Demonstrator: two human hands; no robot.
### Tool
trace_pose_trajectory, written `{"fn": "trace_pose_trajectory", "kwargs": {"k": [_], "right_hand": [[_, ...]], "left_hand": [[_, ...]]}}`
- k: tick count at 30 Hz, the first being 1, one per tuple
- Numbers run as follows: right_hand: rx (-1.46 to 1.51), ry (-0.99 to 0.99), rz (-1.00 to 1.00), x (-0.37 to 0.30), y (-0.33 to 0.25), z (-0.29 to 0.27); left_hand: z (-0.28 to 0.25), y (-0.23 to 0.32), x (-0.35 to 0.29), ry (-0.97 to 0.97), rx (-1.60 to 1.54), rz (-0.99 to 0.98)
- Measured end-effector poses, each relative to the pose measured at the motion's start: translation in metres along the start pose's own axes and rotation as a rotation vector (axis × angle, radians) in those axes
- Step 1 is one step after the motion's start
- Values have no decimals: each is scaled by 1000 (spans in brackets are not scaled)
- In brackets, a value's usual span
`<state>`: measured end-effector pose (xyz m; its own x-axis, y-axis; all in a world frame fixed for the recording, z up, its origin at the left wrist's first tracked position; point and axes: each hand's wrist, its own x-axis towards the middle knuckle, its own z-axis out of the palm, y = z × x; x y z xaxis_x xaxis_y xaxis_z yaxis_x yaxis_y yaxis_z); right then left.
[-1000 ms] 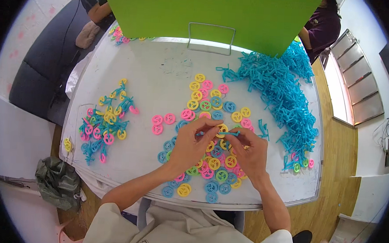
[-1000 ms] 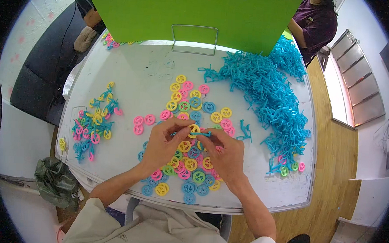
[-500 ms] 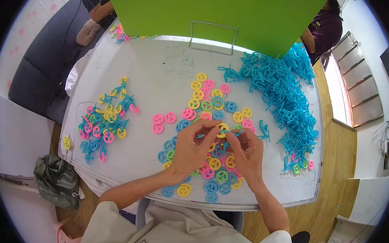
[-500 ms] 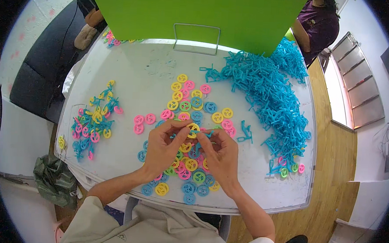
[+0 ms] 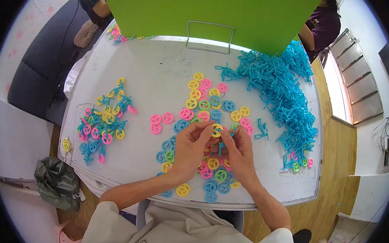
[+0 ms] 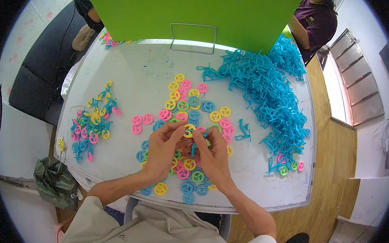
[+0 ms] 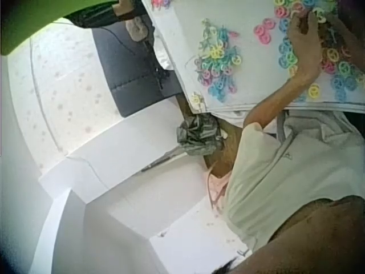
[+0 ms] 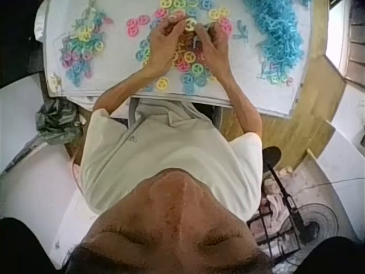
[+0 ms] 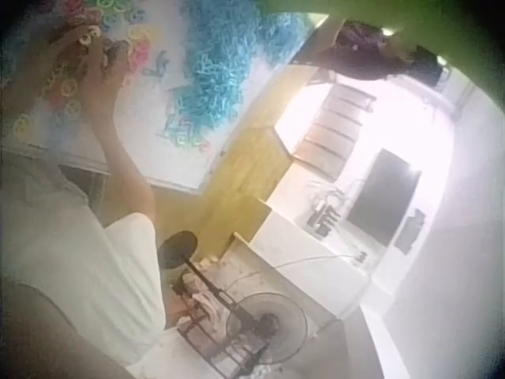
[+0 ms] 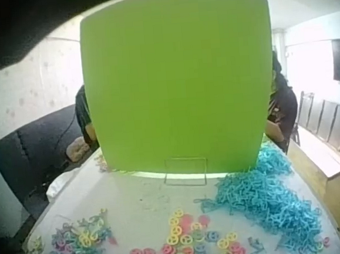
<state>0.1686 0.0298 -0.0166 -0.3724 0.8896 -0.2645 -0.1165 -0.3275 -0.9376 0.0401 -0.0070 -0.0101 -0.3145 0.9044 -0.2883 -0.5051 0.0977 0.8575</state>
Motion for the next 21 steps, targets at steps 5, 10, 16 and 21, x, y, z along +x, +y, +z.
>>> {"fn": "trace_pose_trajectory", "kwargs": {"k": [5,10,16,21], "right_hand": [[293,-90,134,1,-5,-4],[46,56,-69,-3,-3,-1],[-150,-12,-96,3,-8,-12],[-94,-160,-192,4,-8,-22]], "left_hand": [[1,2,-2,-49,319,231],[3,6,-3,-58,273,249],[-2,8,1,-148,257,249],[-10,19,13,-286,283,91]]}}
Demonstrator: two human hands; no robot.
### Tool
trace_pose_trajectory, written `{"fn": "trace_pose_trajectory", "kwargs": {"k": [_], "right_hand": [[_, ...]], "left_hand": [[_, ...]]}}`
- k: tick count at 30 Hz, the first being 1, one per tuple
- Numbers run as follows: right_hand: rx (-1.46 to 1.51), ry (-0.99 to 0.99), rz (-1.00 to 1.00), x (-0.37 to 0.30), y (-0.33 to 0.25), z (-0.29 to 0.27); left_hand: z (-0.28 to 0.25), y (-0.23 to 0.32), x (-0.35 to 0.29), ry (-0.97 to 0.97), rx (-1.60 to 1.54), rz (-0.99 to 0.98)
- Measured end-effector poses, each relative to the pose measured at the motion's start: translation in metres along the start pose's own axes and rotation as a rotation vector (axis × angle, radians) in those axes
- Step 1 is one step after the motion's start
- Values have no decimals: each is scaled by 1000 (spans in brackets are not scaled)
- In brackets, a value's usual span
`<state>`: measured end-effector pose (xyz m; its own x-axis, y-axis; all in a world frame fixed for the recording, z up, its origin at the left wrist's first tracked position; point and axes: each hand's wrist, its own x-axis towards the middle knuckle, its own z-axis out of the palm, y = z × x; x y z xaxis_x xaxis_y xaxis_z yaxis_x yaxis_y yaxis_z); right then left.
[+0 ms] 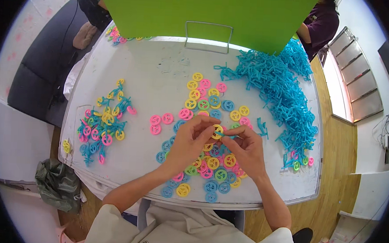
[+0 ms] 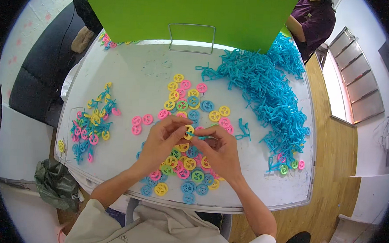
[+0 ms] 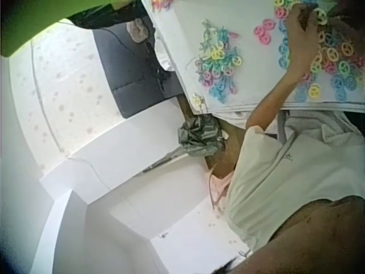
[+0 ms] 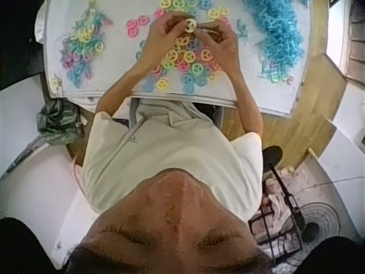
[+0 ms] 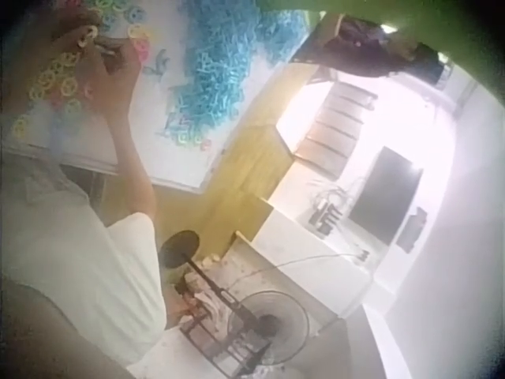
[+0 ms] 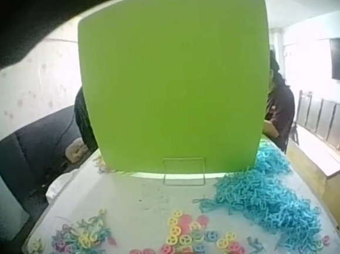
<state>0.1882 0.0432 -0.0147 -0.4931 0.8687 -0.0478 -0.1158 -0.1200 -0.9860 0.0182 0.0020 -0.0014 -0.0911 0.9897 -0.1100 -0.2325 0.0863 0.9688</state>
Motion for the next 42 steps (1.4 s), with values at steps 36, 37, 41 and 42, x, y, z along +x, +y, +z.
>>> {"fn": "trace_pose_trajectory", "kwargs": {"k": [36,37,41,42], "right_hand": [[-386,164,-56,-1,-7,9],[-319,181,-14,-2,-8,10],[-272,160,-49,-1,0,4],[-269,141,-44,-1,2,3]], "left_hand": [[-14,-4,1,-75,91,-21],[-13,-2,1,-56,-1,-61],[-15,-2,1,-60,-87,-137],[-15,-3,2,-60,-87,-138]]}}
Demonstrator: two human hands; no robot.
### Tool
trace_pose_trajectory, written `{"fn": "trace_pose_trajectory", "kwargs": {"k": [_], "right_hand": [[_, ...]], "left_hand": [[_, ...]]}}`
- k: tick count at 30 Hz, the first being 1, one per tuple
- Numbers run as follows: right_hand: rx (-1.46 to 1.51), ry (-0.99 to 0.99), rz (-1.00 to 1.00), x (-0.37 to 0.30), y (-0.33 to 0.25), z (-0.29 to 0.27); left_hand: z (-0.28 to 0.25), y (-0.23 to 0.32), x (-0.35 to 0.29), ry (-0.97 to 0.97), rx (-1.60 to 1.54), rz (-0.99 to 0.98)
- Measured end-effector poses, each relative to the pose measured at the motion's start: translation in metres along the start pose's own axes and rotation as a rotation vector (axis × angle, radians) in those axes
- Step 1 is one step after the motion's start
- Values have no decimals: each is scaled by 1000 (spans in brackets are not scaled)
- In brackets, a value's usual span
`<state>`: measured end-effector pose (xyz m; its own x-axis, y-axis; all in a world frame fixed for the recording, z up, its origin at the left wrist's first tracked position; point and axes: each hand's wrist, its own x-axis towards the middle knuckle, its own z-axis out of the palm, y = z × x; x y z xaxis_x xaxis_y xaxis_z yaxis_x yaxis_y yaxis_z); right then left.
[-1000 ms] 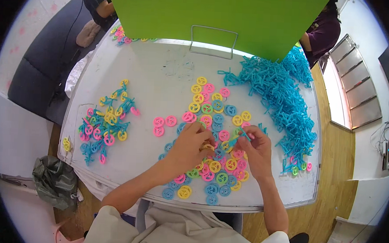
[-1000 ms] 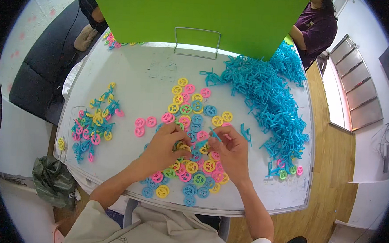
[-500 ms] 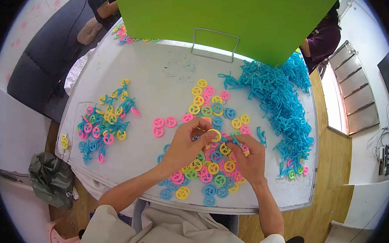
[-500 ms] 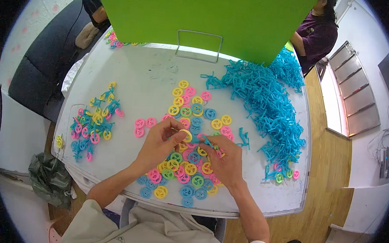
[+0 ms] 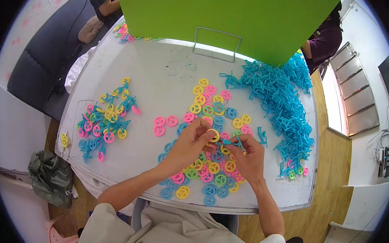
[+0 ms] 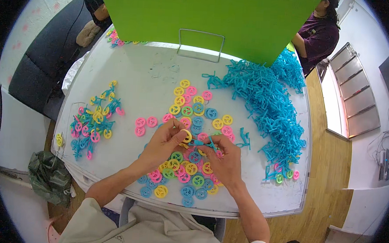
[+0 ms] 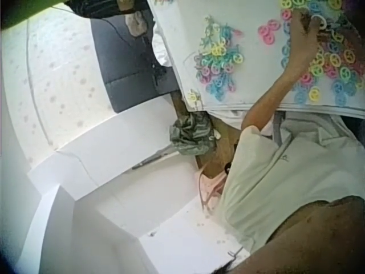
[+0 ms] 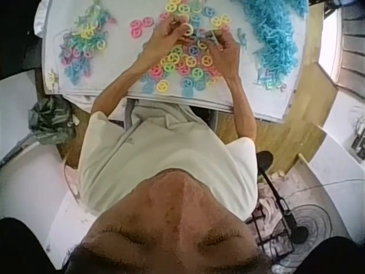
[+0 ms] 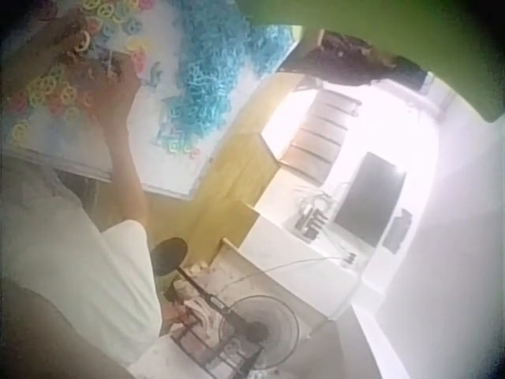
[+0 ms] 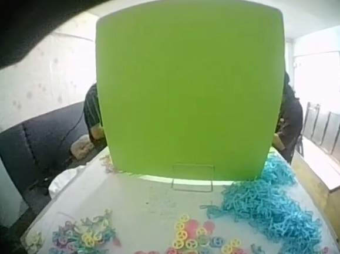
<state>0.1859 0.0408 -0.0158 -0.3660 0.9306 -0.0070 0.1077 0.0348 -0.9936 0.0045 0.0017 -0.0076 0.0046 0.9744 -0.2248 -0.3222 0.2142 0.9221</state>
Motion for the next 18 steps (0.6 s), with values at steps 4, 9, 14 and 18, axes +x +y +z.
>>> {"fn": "trace_pose_trajectory", "kwargs": {"k": [4,9,14,18], "right_hand": [[-207,-51,-28,0,1,-4],[-214,-54,-231,-1,-3,3],[-265,-118,-115,0,-11,-7],[-144,-129,-8,2,-2,-9]], "left_hand": [[-1,-13,0,22,77,80],[-2,-22,2,67,186,193],[6,-17,0,133,459,379],[12,-11,-6,113,436,351]]}}
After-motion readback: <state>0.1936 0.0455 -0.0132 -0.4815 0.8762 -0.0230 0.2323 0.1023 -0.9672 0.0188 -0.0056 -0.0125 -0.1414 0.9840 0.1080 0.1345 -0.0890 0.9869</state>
